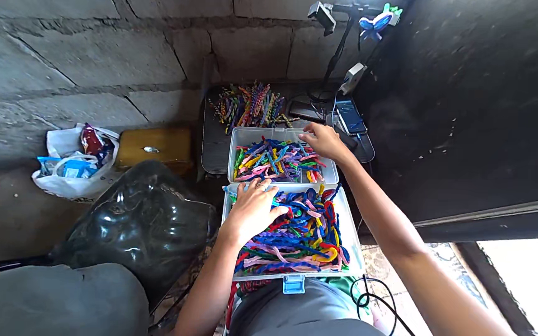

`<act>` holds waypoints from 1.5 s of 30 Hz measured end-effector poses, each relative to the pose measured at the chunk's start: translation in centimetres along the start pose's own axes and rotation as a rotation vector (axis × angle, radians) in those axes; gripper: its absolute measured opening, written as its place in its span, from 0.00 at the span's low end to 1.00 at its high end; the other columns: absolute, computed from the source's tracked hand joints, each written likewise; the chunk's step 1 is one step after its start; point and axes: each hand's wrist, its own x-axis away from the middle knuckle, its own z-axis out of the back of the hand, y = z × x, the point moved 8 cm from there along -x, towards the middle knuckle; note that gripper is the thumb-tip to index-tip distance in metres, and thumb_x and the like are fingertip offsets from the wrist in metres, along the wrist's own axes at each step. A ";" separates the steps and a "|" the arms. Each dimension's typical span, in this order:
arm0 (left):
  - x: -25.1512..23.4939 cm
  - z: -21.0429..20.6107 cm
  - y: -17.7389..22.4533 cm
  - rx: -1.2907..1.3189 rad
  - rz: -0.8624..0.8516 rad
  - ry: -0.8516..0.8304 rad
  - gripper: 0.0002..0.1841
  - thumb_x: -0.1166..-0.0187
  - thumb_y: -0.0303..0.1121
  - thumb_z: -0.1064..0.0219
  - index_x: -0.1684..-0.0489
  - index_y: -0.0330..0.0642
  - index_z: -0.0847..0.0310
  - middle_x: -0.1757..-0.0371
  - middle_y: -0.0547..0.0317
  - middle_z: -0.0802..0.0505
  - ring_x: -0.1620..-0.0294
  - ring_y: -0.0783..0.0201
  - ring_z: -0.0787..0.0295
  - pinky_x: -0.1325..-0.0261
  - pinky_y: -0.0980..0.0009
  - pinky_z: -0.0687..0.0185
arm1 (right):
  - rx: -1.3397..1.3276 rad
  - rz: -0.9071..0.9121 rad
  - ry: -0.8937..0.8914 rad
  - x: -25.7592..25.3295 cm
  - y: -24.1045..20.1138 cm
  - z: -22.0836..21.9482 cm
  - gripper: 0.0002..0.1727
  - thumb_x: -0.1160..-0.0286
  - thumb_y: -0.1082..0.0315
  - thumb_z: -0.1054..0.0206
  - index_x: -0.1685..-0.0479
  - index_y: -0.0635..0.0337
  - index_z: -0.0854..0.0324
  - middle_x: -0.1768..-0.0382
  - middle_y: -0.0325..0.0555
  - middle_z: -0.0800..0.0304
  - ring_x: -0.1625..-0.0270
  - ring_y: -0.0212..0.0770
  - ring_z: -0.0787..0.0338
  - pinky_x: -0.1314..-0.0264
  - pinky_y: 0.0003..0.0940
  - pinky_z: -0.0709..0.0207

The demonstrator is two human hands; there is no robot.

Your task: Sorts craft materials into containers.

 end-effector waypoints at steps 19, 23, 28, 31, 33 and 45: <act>0.0 0.7 -0.4 0.060 -0.033 0.022 0.33 0.11 0.52 0.42 0.20 0.29 0.27 0.12 0.42 0.29 0.08 0.44 0.44 0.10 0.44 0.51 | 0.207 -0.290 -0.012 7.9 4.8 -1.1 0.28 0.15 0.65 0.36 0.23 0.74 0.33 0.51 0.76 0.13 0.44 0.76 0.12 0.46 0.71 0.23; -0.1 0.8 -0.1 0.062 -0.046 0.017 0.34 0.11 0.52 0.42 0.20 0.28 0.27 0.12 0.42 0.29 0.08 0.44 0.44 0.10 0.46 0.51 | 0.171 -0.253 -0.044 7.3 5.5 -1.2 0.21 0.16 0.73 0.40 0.27 0.73 0.28 0.50 0.75 0.13 0.43 0.75 0.12 0.44 0.69 0.22; -0.1 1.8 0.0 0.110 -0.127 0.022 0.33 0.12 0.52 0.40 0.22 0.28 0.25 0.14 0.41 0.27 0.10 0.45 0.38 0.10 0.49 0.48 | 0.186 -0.201 -0.107 5.5 5.0 -0.7 0.16 0.18 0.74 0.38 0.37 0.73 0.22 0.52 0.72 0.13 0.44 0.71 0.12 0.43 0.68 0.23; -0.8 2.6 1.3 0.244 -0.270 0.104 0.27 0.12 0.47 0.39 0.27 0.31 0.19 0.20 0.43 0.19 0.18 0.48 0.25 0.16 0.50 0.35 | 0.199 -0.174 -0.101 4.1 4.7 0.5 0.15 0.19 0.74 0.36 0.39 0.73 0.20 0.49 0.74 0.13 0.43 0.74 0.13 0.43 0.72 0.24; -1.9 2.7 1.9 0.258 -0.275 0.140 0.27 0.13 0.45 0.36 0.27 0.31 0.19 0.19 0.43 0.20 0.17 0.48 0.27 0.15 0.49 0.37 | 0.182 -0.155 -0.070 2.8 5.5 1.9 0.15 0.22 0.74 0.35 0.41 0.74 0.18 0.49 0.76 0.14 0.43 0.76 0.14 0.44 0.76 0.25; -4.9 1.3 1.6 0.102 -0.250 0.296 0.25 0.14 0.45 0.34 0.32 0.32 0.16 0.14 0.44 0.26 0.15 0.42 0.31 0.17 0.44 0.35 | 0.126 -0.233 0.304 4.8 8.6 2.9 0.23 0.09 0.61 0.45 0.32 0.70 0.18 0.46 0.74 0.11 0.39 0.75 0.13 0.39 0.73 0.27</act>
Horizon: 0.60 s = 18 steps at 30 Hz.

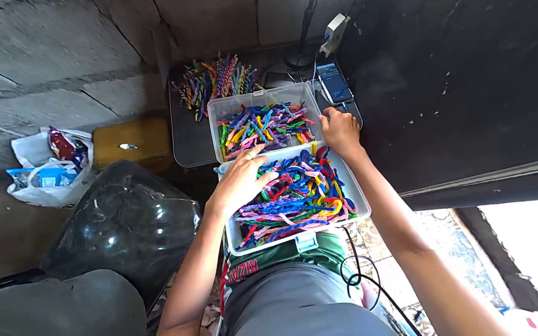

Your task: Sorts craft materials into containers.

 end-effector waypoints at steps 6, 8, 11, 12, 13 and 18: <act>1.0 2.1 2.3 0.044 -0.137 0.196 0.09 0.15 0.27 0.36 0.53 0.33 0.10 0.37 0.45 0.10 0.39 0.48 0.11 0.36 0.50 0.16 | -0.180 0.487 -0.099 5.2 -5.4 2.9 0.14 0.19 0.69 0.34 0.45 0.71 0.13 0.52 0.64 0.08 0.45 0.61 0.09 0.38 0.60 0.20; 1.0 1.6 2.5 0.038 -0.148 0.151 0.08 0.16 0.23 0.38 0.57 0.33 0.10 0.44 0.46 0.08 0.47 0.50 0.08 0.43 0.52 0.14 | -0.240 0.617 -0.297 8.2 -7.1 2.3 0.11 0.21 0.69 0.31 0.49 0.66 0.11 0.56 0.55 0.06 0.52 0.52 0.05 0.44 0.53 0.14; 0.9 -0.4 1.9 -0.010 -0.092 0.015 0.06 0.21 0.23 0.32 0.56 0.33 0.09 0.51 0.44 0.07 0.52 0.48 0.08 0.47 0.48 0.13 | -0.089 0.740 -0.333 11.7 -8.3 -0.3 0.16 0.31 0.66 0.22 0.47 0.63 0.09 0.53 0.57 0.09 0.47 0.58 0.10 0.46 0.56 0.17; 0.9 -1.4 1.5 -0.043 -0.033 -0.058 0.08 0.21 0.25 0.30 0.51 0.32 0.10 0.51 0.42 0.08 0.51 0.44 0.08 0.46 0.44 0.14 | -0.022 0.739 -0.377 12.3 -8.2 -1.6 0.20 0.31 0.61 0.21 0.44 0.63 0.10 0.49 0.59 0.11 0.42 0.62 0.13 0.43 0.59 0.19; 1.0 -2.4 1.1 -0.085 0.026 -0.125 0.11 0.22 0.27 0.28 0.47 0.31 0.11 0.48 0.38 0.08 0.47 0.41 0.09 0.43 0.42 0.15 | 0.010 0.725 -0.458 12.8 -8.0 -2.8 0.21 0.31 0.57 0.21 0.45 0.63 0.09 0.46 0.60 0.12 0.38 0.63 0.15 0.40 0.60 0.20; 2.1 -4.0 0.3 -0.118 0.012 -0.163 0.07 0.22 0.22 0.32 0.54 0.29 0.09 0.49 0.38 0.08 0.43 0.39 0.10 0.41 0.42 0.17 | -0.003 0.635 -0.877 16.2 -7.6 -4.0 0.12 0.21 0.71 0.32 0.47 0.68 0.09 0.46 0.62 0.10 0.37 0.61 0.14 0.32 0.57 0.26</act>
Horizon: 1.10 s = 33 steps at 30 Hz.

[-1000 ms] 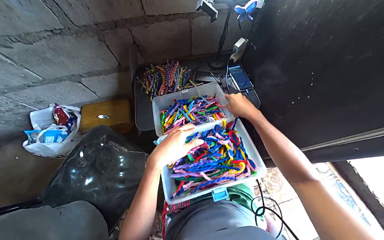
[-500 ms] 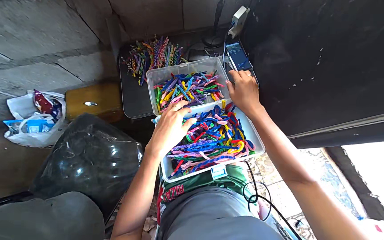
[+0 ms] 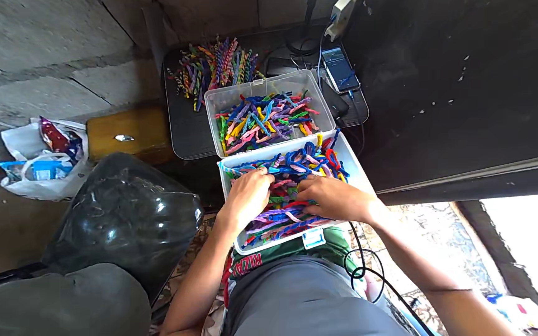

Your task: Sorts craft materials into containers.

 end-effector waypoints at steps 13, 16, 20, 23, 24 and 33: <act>3.0 -0.7 -1.7 0.177 -0.200 -0.232 0.11 0.25 0.17 0.36 0.66 0.37 0.05 0.54 0.50 0.04 0.46 0.51 0.09 0.41 0.47 0.21 | 0.013 -0.109 0.005 3.5 -1.4 -2.0 0.13 0.17 0.68 0.37 0.49 0.66 0.08 0.55 0.61 0.06 0.46 0.62 0.08 0.40 0.63 0.23; 2.6 -0.5 -2.3 0.144 -0.213 -0.253 0.10 0.26 0.17 0.35 0.66 0.36 0.05 0.57 0.49 0.04 0.48 0.50 0.08 0.41 0.46 0.20 | 0.013 -0.088 -0.022 3.4 -2.5 -2.6 0.13 0.17 0.69 0.37 0.51 0.67 0.09 0.56 0.62 0.06 0.48 0.63 0.08 0.42 0.62 0.23; 1.3 0.3 -2.5 0.116 -0.200 -0.289 0.11 0.25 0.16 0.35 0.62 0.35 0.05 0.58 0.46 0.04 0.50 0.48 0.07 0.40 0.47 0.21 | 0.033 -0.058 -0.066 3.2 -3.6 -3.2 0.12 0.17 0.71 0.38 0.52 0.68 0.10 0.58 0.64 0.07 0.50 0.65 0.09 0.45 0.63 0.22; 1.0 0.6 -2.3 0.166 -0.196 -0.293 0.09 0.26 0.18 0.32 0.62 0.36 0.04 0.60 0.48 0.04 0.52 0.51 0.08 0.41 0.49 0.20 | 0.039 -0.069 -0.091 3.1 -3.9 -3.5 0.12 0.17 0.72 0.39 0.51 0.69 0.10 0.57 0.64 0.08 0.49 0.66 0.09 0.45 0.63 0.23; 1.1 0.7 -2.2 0.209 -0.217 -0.289 0.07 0.26 0.20 0.30 0.62 0.36 0.04 0.60 0.49 0.04 0.53 0.53 0.08 0.42 0.51 0.20 | 0.036 -0.063 -0.078 3.2 -3.8 -3.5 0.12 0.17 0.72 0.38 0.52 0.69 0.10 0.57 0.64 0.07 0.49 0.65 0.09 0.45 0.63 0.23; 2.2 4.9 -1.7 0.822 -0.269 0.078 0.12 0.15 0.25 0.42 0.56 0.32 0.11 0.61 0.63 0.04 0.66 0.78 0.09 0.58 0.82 0.12 | 0.101 0.153 0.447 3.5 -2.5 2.1 0.11 0.28 0.67 0.27 0.51 0.59 0.06 0.50 0.50 0.06 0.42 0.53 0.09 0.43 0.50 0.15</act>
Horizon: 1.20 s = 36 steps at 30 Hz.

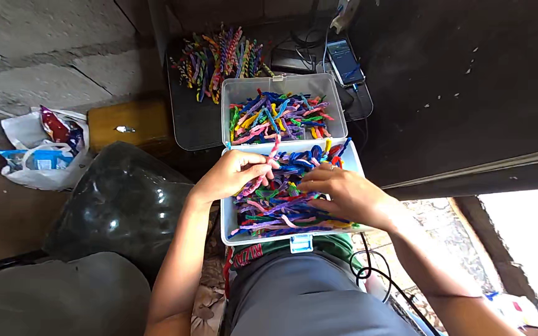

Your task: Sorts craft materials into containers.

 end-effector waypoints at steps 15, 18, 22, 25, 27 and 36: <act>-0.3 -2.3 4.5 0.022 -0.131 0.033 0.08 0.17 0.23 0.38 0.57 0.33 0.11 0.72 0.64 0.09 0.75 0.79 0.14 0.69 0.86 0.16 | -1.098 0.050 0.484 -2.8 1.3 5.8 0.11 0.18 0.76 0.36 0.44 0.60 0.12 0.61 0.35 0.04 0.65 0.25 0.08 0.61 0.19 0.13; -0.6 -2.8 4.5 0.059 -0.134 0.047 0.08 0.17 0.22 0.38 0.58 0.33 0.11 0.72 0.65 0.08 0.75 0.80 0.14 0.70 0.86 0.17 | -1.130 0.061 0.459 -2.7 1.6 5.6 0.10 0.19 0.74 0.34 0.45 0.59 0.11 0.57 0.35 0.03 0.60 0.27 0.06 0.54 0.22 0.10; -1.3 -3.3 4.6 0.087 -0.153 0.053 0.07 0.17 0.22 0.38 0.56 0.31 0.12 0.69 0.66 0.08 0.70 0.81 0.12 0.63 0.86 0.14 | -1.070 0.060 0.496 -1.9 1.7 5.7 0.08 0.20 0.74 0.33 0.50 0.59 0.09 0.60 0.36 0.03 0.64 0.25 0.07 0.60 0.20 0.11; -1.3 -3.1 4.3 -0.102 -0.105 0.025 0.13 0.14 0.33 0.39 0.45 0.35 0.13 0.51 0.62 0.08 0.52 0.78 0.11 0.48 0.81 0.14 | -0.905 0.080 0.556 -1.0 1.4 6.7 0.08 0.20 0.75 0.34 0.53 0.59 0.09 0.60 0.32 0.04 0.63 0.23 0.08 0.59 0.19 0.12; -1.1 -3.0 3.6 -0.363 -0.017 0.045 0.16 0.12 0.42 0.41 0.44 0.40 0.12 0.47 0.57 0.10 0.50 0.69 0.13 0.49 0.72 0.16 | -0.744 0.077 0.590 0.1 1.0 7.8 0.07 0.20 0.74 0.34 0.53 0.61 0.10 0.57 0.32 0.06 0.61 0.22 0.09 0.57 0.19 0.12; -2.2 -10.4 0.1 -0.876 0.251 -0.521 0.14 0.11 0.34 0.40 0.48 0.30 0.14 0.51 0.39 0.09 0.45 0.41 0.10 0.46 0.45 0.18 | -0.442 0.070 0.760 5.3 0.1 12.1 0.09 0.17 0.66 0.33 0.50 0.58 0.10 0.54 0.27 0.08 0.58 0.22 0.08 0.55 0.18 0.11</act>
